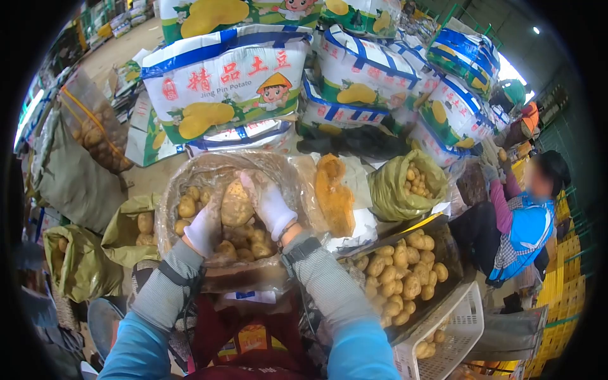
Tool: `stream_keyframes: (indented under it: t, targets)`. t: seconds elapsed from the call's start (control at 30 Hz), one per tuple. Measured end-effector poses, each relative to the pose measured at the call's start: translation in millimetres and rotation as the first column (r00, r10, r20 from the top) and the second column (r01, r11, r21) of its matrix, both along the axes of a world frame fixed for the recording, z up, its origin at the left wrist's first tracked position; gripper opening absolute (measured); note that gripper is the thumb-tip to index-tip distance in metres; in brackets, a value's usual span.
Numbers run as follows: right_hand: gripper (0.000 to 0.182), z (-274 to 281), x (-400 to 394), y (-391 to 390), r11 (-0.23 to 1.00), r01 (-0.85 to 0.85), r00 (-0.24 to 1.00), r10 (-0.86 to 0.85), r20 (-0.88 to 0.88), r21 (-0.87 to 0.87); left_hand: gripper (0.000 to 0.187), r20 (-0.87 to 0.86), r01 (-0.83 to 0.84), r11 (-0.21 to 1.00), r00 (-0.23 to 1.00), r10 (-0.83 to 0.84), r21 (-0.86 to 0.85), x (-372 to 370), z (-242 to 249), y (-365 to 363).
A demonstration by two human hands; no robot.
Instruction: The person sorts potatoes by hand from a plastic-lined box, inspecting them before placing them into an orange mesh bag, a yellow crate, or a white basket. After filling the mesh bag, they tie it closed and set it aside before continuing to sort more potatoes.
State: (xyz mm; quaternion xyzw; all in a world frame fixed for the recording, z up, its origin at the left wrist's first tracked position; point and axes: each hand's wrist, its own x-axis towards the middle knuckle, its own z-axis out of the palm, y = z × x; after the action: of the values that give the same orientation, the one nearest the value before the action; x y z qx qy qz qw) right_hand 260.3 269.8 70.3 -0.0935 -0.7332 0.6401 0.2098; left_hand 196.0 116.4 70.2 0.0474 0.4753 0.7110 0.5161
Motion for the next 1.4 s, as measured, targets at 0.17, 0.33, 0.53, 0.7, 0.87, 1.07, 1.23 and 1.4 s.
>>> stream_keyframes:
  t: [0.17,0.33,0.53,0.7,0.87,1.07,1.23,1.4]
  targets:
    - [0.041,-2,0,11,0.978,0.071,0.996,-0.061,0.059,-0.195,0.046,-0.075,0.198,0.973,0.979,-0.190,0.122,10,27,-16]
    - [0.043,-28,-11,-11,0.925,0.375,0.927,-0.375,-0.015,0.061,0.042,-0.089,0.026,0.995,0.996,-0.017,0.100,4,-8,-2]
    - [0.052,5,12,-49,0.759,0.365,0.931,-0.284,-0.231,0.539,0.041,0.256,-0.231,0.940,0.952,0.165,0.251,-16,-23,3]
    - [0.031,-3,8,-27,0.986,0.138,0.989,-0.142,0.035,0.098,0.046,0.104,-0.286,0.937,0.957,0.270,0.200,-11,-35,8]
    - [0.026,20,7,-15,0.928,0.142,0.990,-0.138,0.035,-0.346,0.054,-0.716,-0.043,0.993,0.690,0.109,0.109,-22,-49,-4]
    - [0.072,-14,-4,-14,0.983,0.184,0.982,-0.185,-0.038,-0.018,0.052,-0.819,0.003,0.995,0.567,0.083,0.104,-5,-26,4]
    - [0.059,60,93,88,0.819,0.123,0.953,-0.254,-0.163,-0.561,0.050,-0.373,0.022,0.999,0.928,-0.006,0.038,-37,-29,-19]
    - [0.058,25,281,179,0.725,0.595,0.803,-0.526,0.280,-0.347,0.063,-0.129,-0.168,0.984,0.979,0.160,-0.054,-20,-12,-19]
